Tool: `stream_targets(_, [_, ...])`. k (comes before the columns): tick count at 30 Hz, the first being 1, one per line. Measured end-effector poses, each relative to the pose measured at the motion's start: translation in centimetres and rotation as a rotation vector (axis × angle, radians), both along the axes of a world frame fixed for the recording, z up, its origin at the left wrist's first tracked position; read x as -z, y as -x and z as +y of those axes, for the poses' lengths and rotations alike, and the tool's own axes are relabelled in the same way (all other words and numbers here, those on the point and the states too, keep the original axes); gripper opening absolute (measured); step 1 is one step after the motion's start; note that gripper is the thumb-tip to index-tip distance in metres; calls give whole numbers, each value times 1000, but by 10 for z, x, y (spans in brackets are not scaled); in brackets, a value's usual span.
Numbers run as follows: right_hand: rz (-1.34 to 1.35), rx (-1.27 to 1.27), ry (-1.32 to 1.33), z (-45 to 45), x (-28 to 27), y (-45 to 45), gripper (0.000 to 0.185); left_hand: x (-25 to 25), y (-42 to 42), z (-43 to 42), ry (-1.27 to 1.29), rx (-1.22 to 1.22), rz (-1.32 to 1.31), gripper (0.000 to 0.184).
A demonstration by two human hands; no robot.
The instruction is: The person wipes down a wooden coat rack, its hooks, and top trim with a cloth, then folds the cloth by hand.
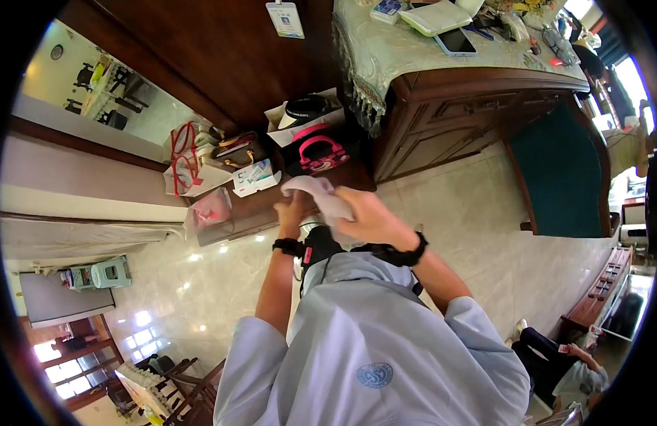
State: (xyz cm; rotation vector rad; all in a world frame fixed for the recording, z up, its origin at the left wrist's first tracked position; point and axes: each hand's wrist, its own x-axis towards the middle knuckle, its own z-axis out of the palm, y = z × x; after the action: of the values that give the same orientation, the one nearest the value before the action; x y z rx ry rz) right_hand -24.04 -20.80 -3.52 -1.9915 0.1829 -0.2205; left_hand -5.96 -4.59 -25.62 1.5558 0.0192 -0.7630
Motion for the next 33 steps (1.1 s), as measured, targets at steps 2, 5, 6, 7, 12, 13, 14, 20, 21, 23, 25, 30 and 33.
stream_targets(2, [-62, -14, -5, 20, 13, -25, 29, 1, 26, -9, 320, 196, 251, 43])
stream_targets(5, [-27, -72, -19, 26, 6, -33, 25, 13, 49, -24, 544, 385, 324, 41])
stream_targets(6, [75, -115, -29, 24, 4, -33, 24, 19, 51, -27, 587, 436, 324, 40])
stream_targets(7, [22, -126, -14, 22, 10, -31, 26, 27, 53, -29, 624, 485, 323, 40])
stream_targets(12, [164, -43, 60, 1, 18, -17, 33, 64, 44, -50, -237, 586, -957, 47])
stream_targets(13, [185, -8, 44, -3, 22, -16, 32, 64, 44, -51, -400, 611, -859, 53])
stream_targets(14, [206, 25, 27, -7, 26, -15, 31, 45, 43, -55, -566, 647, -762, 60])
stream_targets(20, [289, 119, -40, -17, 47, -37, 23, 51, 45, -86, 142, 277, 300, 59])
stream_targets(21, [275, 156, -24, -20, 53, -41, 23, 64, 42, -96, 57, 323, 364, 51])
stream_targets(23, [289, 201, -30, -28, 65, -44, 24, 74, 39, -105, 99, 414, 206, 47])
stream_targets(25, [324, 224, -41, -34, 73, -41, 25, 103, 48, -115, 190, 500, 85, 38])
stream_targets(30, [478, 437, -109, -55, 79, -34, 26, 150, 68, -165, -117, 560, -581, 40])
stream_targets(33, [496, 523, -146, -74, 100, -15, 24, 85, 56, -213, 243, 153, 425, 54])
